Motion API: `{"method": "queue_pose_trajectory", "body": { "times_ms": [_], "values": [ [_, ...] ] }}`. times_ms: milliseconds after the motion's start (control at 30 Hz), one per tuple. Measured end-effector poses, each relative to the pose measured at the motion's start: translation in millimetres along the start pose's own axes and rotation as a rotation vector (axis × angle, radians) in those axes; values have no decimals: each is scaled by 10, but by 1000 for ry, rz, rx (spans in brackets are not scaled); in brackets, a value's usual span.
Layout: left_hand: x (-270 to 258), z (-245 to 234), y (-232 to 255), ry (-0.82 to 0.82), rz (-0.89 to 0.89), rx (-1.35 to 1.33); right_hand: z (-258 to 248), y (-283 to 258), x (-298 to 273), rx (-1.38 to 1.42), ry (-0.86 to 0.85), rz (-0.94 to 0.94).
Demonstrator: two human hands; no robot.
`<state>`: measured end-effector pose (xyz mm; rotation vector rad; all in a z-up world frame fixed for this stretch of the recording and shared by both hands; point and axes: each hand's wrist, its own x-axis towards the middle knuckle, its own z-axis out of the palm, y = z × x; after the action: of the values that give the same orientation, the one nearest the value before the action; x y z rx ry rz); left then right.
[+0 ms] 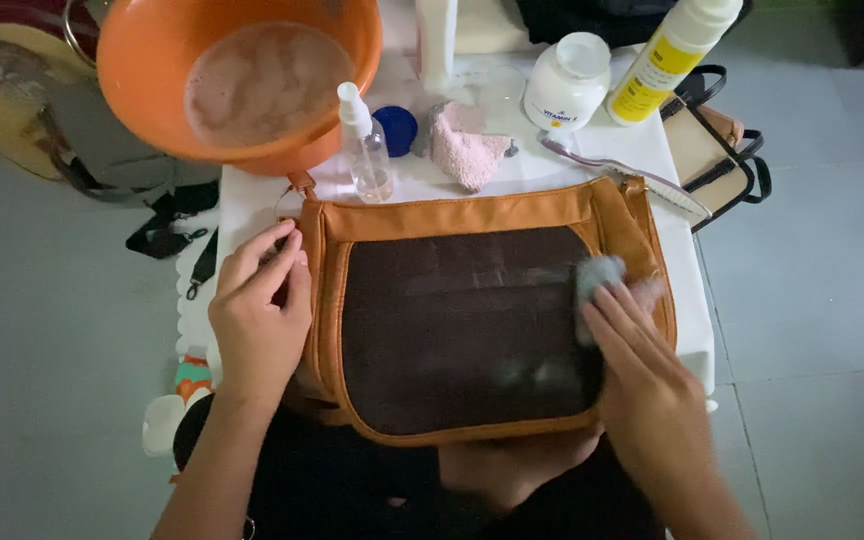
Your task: Cleaning the mesh area of a leather bag using a cleaning solution and a toothbrush.
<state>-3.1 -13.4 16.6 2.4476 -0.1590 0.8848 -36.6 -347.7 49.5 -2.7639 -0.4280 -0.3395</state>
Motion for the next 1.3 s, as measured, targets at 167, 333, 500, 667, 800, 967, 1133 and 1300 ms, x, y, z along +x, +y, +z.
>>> {"method": "queue_pose_trajectory", "body": {
  "times_ms": [167,333,500,667,800,967,1133,1300],
  "values": [
    [-25,113,-72,141,3,-6,332,-280,710,107,130,-208],
    [-61,137,-109,124,-4,2,443,-1088,951,41,-81,-309],
    [-66,112,-86,94,-18,10,485,-1158,820,354,-52,-463],
    [-76,109,-98,88,-23,5,145,-280,903,-17,-81,-144],
    [-26,131,-64,135,-19,-27,13,296,915,106,-92,27],
    [-10,83,-35,138,-1,-19,254,378,1001,-133,-60,-64],
    [-32,115,-77,113,24,0,70,239,1181,-208,-58,-131],
    [-43,90,-57,96,-10,-20,-137,334,940,-216,-205,-216]
  ]
}}
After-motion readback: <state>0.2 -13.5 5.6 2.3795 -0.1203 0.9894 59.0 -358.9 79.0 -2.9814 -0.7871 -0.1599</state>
